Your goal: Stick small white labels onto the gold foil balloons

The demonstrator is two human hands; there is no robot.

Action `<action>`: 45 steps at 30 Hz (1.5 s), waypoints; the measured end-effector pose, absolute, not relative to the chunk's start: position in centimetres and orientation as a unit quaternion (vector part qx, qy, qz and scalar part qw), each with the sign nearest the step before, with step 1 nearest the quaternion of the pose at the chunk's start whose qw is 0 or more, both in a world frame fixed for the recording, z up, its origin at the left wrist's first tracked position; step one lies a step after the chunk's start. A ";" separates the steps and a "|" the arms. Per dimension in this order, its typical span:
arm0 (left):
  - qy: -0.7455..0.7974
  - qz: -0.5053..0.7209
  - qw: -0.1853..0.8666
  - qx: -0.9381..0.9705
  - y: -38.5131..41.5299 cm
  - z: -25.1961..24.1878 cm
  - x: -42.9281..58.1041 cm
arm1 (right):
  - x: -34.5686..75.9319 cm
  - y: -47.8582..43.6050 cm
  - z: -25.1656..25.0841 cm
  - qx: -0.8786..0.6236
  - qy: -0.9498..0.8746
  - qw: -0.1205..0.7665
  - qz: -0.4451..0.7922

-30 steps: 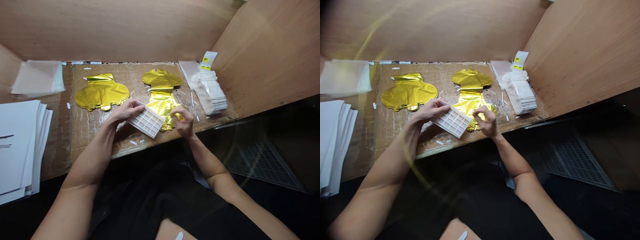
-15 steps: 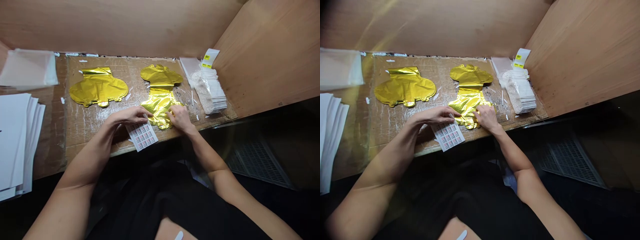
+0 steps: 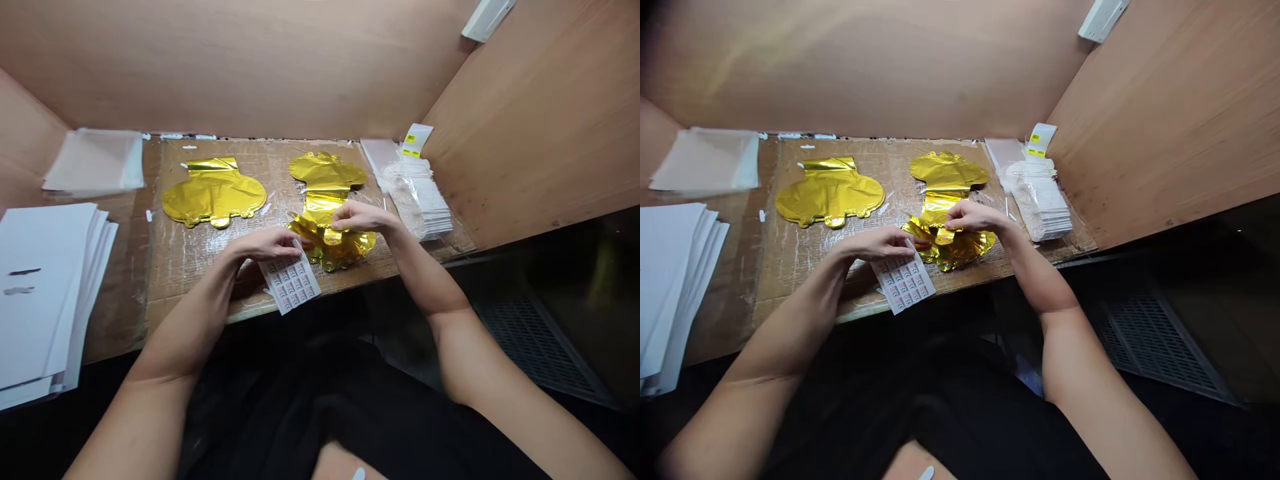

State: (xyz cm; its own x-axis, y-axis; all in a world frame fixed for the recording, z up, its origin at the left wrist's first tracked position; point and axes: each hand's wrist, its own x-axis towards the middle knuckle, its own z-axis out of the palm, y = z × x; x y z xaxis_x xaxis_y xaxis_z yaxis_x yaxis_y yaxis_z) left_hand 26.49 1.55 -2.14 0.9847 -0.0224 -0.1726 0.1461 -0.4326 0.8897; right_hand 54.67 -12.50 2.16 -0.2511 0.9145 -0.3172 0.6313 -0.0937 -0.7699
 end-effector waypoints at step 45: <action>0.257 0.391 0.581 0.666 -1.4 -4.9 29.6 | 47.5 -19.2 -2.5 -0.627 -0.420 0.575 0.316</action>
State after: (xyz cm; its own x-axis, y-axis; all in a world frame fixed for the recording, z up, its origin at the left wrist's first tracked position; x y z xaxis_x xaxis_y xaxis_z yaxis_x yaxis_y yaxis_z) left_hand 29.62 -1.38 -4.93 0.5631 0.7961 0.2216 -0.1120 -0.1922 0.9749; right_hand 47.48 -19.20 -2.50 0.4475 0.8902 0.0860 0.1625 0.0136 -0.9866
